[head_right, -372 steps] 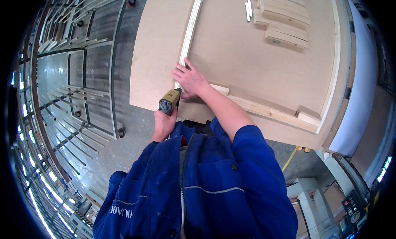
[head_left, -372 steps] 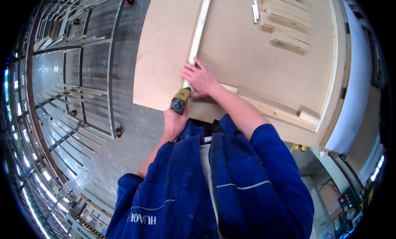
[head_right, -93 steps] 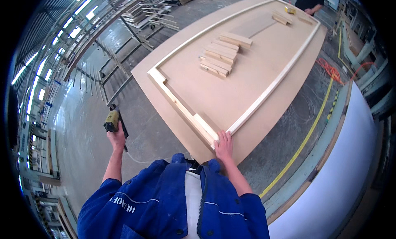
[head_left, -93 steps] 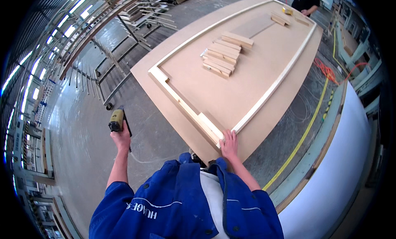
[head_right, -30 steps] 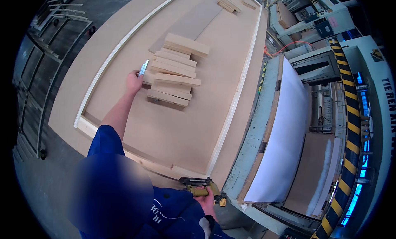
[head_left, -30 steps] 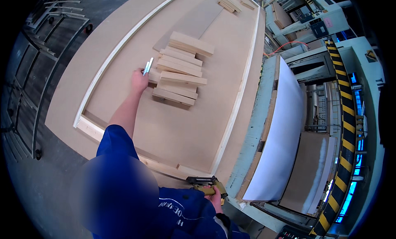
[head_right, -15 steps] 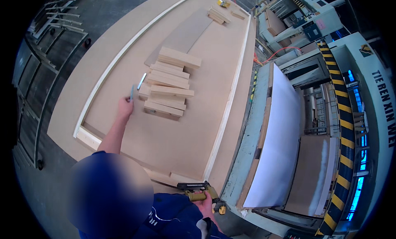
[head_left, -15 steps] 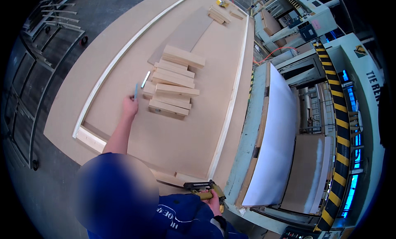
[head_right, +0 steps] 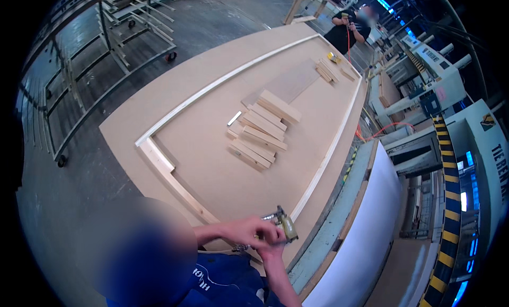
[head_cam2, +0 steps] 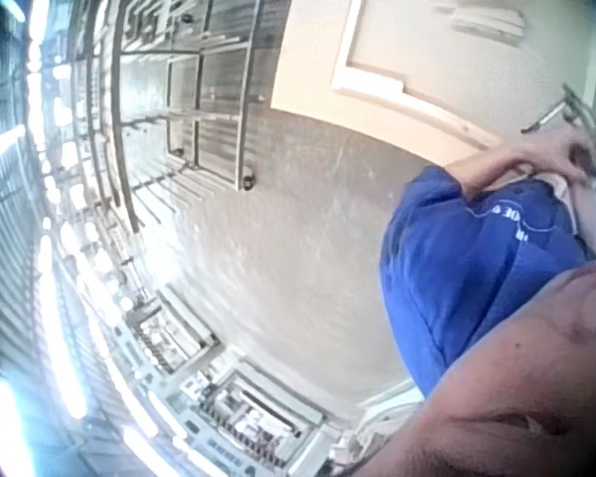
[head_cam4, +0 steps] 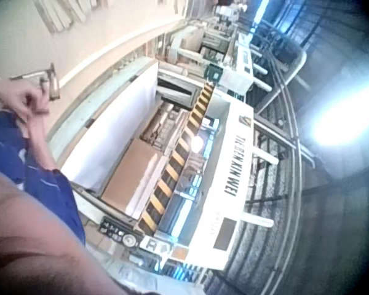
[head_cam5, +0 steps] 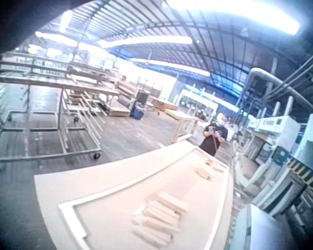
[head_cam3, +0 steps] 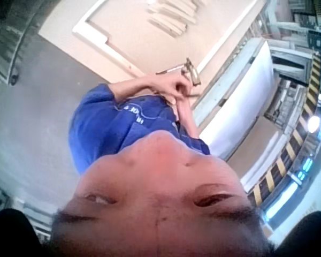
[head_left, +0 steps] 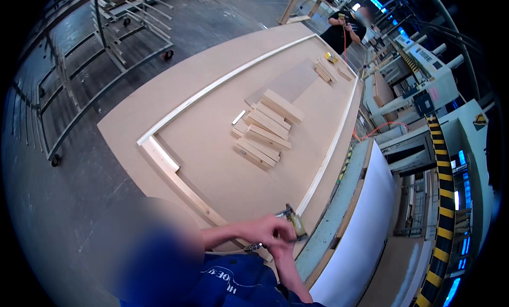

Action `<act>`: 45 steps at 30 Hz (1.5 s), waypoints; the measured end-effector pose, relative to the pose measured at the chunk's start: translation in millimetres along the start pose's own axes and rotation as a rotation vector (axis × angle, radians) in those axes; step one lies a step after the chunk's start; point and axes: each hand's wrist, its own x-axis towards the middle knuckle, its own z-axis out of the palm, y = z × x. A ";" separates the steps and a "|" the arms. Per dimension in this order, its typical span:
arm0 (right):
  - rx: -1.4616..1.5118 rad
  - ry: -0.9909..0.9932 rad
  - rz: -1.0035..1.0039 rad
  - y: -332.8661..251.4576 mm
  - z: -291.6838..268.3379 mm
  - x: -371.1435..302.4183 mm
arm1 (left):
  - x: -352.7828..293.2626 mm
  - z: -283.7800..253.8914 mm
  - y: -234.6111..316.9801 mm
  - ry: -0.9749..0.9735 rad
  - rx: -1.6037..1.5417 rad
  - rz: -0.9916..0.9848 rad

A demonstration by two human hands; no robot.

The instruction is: The person assembles a wooden frame on a large sheet of plywood using a pneumatic nail gun. They place small wooden blocks and long strips onto the plywood, align them, and secure them with nails. The person reloads the nail gun with a strip of nails during the process.

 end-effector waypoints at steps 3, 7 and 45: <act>0.025 -0.257 0.103 -4.3 8.9 12.4 | -3.2 62.0 27.1 -0.278 -0.032 0.050; 0.020 -0.430 0.140 -5.2 34.8 -10.5 | 1.4 117.3 54.9 -0.422 0.033 -0.019; 0.290 -0.659 -0.319 -64.2 -56.5 -148.7 | -8.7 191.9 84.0 0.514 1.143 0.164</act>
